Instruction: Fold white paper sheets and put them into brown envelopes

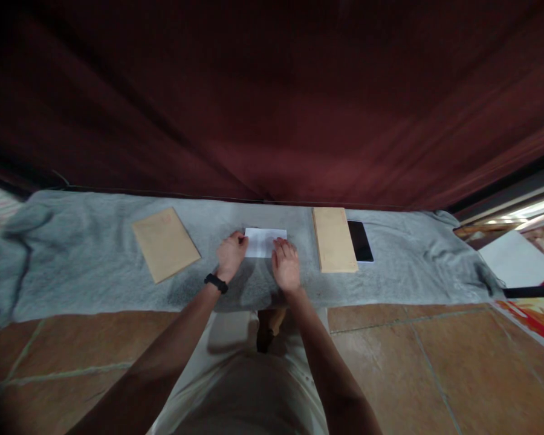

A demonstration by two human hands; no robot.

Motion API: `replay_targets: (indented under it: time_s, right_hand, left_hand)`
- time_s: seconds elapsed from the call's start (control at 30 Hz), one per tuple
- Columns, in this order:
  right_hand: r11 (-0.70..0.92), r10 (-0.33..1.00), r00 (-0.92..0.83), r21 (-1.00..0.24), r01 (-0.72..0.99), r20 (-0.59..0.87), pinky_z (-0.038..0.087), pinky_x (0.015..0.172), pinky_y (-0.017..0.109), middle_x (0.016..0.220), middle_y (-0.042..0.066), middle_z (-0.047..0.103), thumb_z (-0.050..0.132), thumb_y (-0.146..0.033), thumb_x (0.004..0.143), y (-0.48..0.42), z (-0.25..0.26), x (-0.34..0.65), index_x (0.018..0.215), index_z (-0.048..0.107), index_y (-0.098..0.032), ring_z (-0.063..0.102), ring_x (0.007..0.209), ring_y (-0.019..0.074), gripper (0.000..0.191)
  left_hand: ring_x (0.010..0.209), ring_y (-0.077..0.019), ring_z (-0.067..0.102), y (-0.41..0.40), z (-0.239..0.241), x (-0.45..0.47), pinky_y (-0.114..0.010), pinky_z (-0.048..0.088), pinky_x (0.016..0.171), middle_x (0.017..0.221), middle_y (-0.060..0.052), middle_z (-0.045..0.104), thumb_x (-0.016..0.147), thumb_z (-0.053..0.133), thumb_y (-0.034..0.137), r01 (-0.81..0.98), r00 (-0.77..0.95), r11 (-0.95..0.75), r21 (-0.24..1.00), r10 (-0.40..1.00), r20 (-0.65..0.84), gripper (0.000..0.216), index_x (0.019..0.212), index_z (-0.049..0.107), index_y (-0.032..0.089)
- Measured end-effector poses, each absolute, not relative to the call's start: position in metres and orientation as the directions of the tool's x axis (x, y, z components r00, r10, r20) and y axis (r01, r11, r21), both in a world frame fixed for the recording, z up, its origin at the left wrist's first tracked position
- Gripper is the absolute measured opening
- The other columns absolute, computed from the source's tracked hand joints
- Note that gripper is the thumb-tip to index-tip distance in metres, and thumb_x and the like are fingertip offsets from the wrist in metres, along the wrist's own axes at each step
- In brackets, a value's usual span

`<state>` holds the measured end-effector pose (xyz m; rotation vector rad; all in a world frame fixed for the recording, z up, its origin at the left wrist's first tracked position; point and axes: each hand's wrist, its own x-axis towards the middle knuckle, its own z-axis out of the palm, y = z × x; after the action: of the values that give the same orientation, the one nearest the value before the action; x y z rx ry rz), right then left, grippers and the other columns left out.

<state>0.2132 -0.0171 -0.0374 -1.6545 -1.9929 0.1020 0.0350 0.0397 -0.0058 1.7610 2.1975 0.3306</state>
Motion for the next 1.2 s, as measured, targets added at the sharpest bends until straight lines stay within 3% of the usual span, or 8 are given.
replay_targets:
  time_s: [0.27,0.87,1.2]
  right_hand:
    - [0.287,0.937,-0.152,-0.442,0.85,0.315,0.035,0.123,0.045,0.153,0.012,0.052,0.037,-0.026,0.105,-0.023,-0.047,0.207,0.144,0.055,-0.015,0.042,0.146,0.0226,0.044]
    - [0.371,0.925,-0.317,-0.322,0.871,0.208,0.028,0.125,0.048,0.16,0.01,0.043,0.04,-0.039,0.107,-0.027,-0.038,0.201,0.15,0.05,-0.021,0.036,0.15,0.0257,0.048]
    - [0.356,0.933,-0.312,-0.315,0.88,0.18,0.027,0.125,0.048,0.16,0.008,0.043,0.043,-0.04,0.106,-0.028,-0.036,0.201,0.149,0.051,-0.026,0.038,0.15,0.025,0.046]
  left_hand:
    - [0.097,-0.0258,0.073,0.038,-0.008,0.035,-0.032,0.051,0.081,0.1,-0.011,0.077,0.102,0.043,0.037,0.911,-0.185,0.204,0.358,0.979,-0.087,0.033,0.116,0.069,0.022]
    - [0.097,-0.0248,0.074,0.033,0.0,0.039,-0.031,0.05,0.083,0.101,-0.012,0.076,0.104,0.037,0.035,0.927,-0.165,0.188,0.325,0.981,-0.098,0.036,0.122,0.064,0.02]
    - [0.104,-0.0277,0.071,0.03,0.0,0.041,-0.035,0.05,0.089,0.103,-0.018,0.074,0.106,0.029,0.029,0.966,-0.038,0.056,0.252,0.996,-0.075,0.041,0.126,0.06,0.011]
